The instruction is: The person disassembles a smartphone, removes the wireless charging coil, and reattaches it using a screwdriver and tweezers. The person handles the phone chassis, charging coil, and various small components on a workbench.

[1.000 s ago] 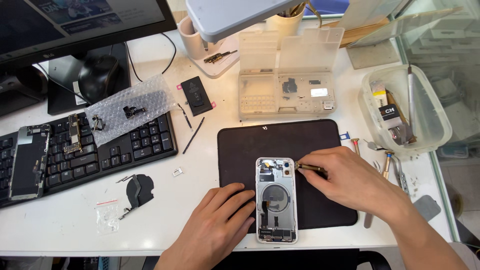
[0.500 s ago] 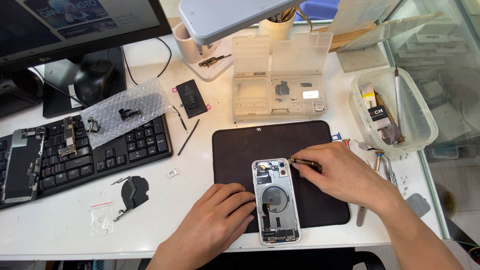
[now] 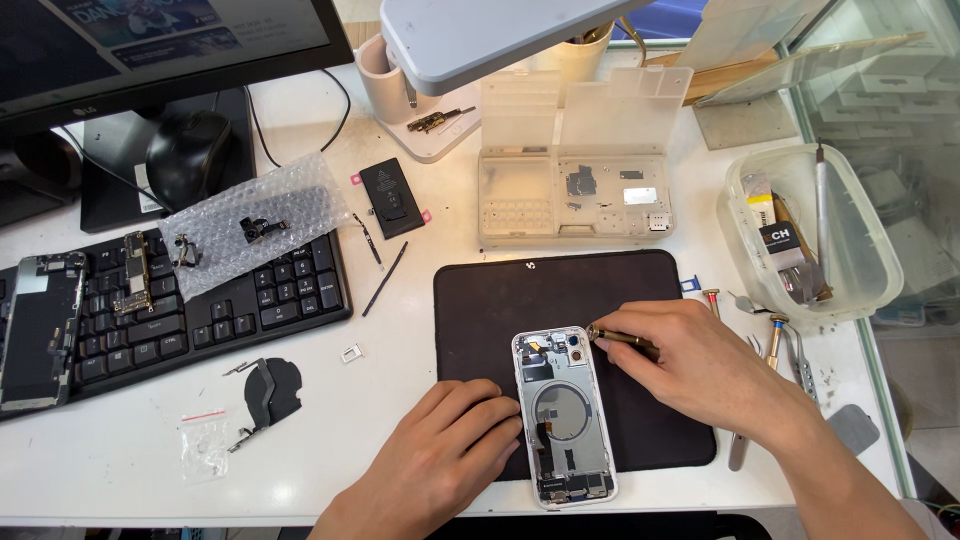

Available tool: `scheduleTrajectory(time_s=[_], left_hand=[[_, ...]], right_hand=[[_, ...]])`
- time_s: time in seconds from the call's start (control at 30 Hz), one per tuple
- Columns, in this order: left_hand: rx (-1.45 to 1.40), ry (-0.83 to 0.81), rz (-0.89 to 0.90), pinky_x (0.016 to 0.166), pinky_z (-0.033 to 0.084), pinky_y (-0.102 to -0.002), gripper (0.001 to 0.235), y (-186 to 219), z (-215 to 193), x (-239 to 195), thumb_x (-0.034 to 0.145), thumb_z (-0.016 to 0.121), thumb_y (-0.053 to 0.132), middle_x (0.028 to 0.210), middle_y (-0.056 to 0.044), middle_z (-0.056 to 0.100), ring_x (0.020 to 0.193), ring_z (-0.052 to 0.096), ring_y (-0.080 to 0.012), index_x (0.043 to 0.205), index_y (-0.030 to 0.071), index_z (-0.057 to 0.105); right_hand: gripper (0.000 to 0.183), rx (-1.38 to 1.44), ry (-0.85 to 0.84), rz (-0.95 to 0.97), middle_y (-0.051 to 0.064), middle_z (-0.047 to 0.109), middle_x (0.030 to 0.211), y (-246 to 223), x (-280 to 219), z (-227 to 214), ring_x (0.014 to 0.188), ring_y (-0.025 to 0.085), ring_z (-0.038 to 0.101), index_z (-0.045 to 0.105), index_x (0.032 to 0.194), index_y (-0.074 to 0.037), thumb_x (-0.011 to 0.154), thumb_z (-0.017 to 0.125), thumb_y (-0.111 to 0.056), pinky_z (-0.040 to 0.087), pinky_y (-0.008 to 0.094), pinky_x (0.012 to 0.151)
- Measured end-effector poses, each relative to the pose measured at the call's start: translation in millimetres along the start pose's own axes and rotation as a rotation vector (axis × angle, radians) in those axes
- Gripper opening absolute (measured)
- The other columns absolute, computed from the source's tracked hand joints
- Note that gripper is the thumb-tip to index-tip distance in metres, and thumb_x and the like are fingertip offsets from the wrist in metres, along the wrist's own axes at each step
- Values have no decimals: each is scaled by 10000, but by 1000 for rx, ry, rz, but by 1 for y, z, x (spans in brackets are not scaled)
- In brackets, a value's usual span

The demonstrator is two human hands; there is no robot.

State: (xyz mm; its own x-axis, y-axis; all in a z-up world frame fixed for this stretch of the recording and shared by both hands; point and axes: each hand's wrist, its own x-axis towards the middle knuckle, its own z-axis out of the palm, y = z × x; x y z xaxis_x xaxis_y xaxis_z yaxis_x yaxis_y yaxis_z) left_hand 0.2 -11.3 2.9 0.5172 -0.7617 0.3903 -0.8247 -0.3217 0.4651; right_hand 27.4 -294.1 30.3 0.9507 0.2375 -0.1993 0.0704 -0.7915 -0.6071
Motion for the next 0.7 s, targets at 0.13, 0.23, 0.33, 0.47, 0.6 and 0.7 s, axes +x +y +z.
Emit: scheduleTrajectory(time_s=[0.13,0.23,0.33,0.47,0.6,0.7], left_hand=[[-4,3,31,934,523,-424,285,-2,0,-4,846,761,80,1145,-146,680,1143,629,-309,1093,-53,712],[9,8,54,947,524,-426,290,-3,-1,-6,845,749,76,1149,-153,678,1150,628,-313,1098,-59,708],[-3,14,43,938,525,-420,275,-2,1,-6,856,751,84,1139,-144,681,1151,633,-309,1091,-52,711],[9,10,48,940,527,-415,272,-4,2,-8,860,751,87,1140,-141,683,1152,636,-302,1092,-49,713],[3,25,50,914,529,-394,251,-3,3,-6,882,755,99,1136,-133,687,1147,641,-288,1086,-41,714],[4,36,53,905,532,-384,240,-1,1,-6,898,753,102,1133,-130,687,1137,644,-283,1087,-40,711]], right_hand=[[270,14,0,-23,70,769,792,0,2,3,611,214,685,776,1074,-72,854,695,-206,545,351,563],[268,20,-3,-27,65,767,790,-1,2,4,597,209,683,777,1075,-72,852,685,-187,539,348,560],[273,20,-1,-24,60,767,795,-2,3,5,593,202,685,775,1084,-76,851,685,-185,539,339,551],[265,5,-22,19,45,770,860,-3,3,7,602,185,698,779,1092,-97,872,709,-228,547,330,544],[251,-5,11,-12,44,767,832,-1,2,8,613,189,707,772,1078,-85,870,709,-211,552,327,554],[243,-17,41,-34,39,763,844,0,1,11,621,199,709,771,1073,-91,865,710,-200,552,332,561]])
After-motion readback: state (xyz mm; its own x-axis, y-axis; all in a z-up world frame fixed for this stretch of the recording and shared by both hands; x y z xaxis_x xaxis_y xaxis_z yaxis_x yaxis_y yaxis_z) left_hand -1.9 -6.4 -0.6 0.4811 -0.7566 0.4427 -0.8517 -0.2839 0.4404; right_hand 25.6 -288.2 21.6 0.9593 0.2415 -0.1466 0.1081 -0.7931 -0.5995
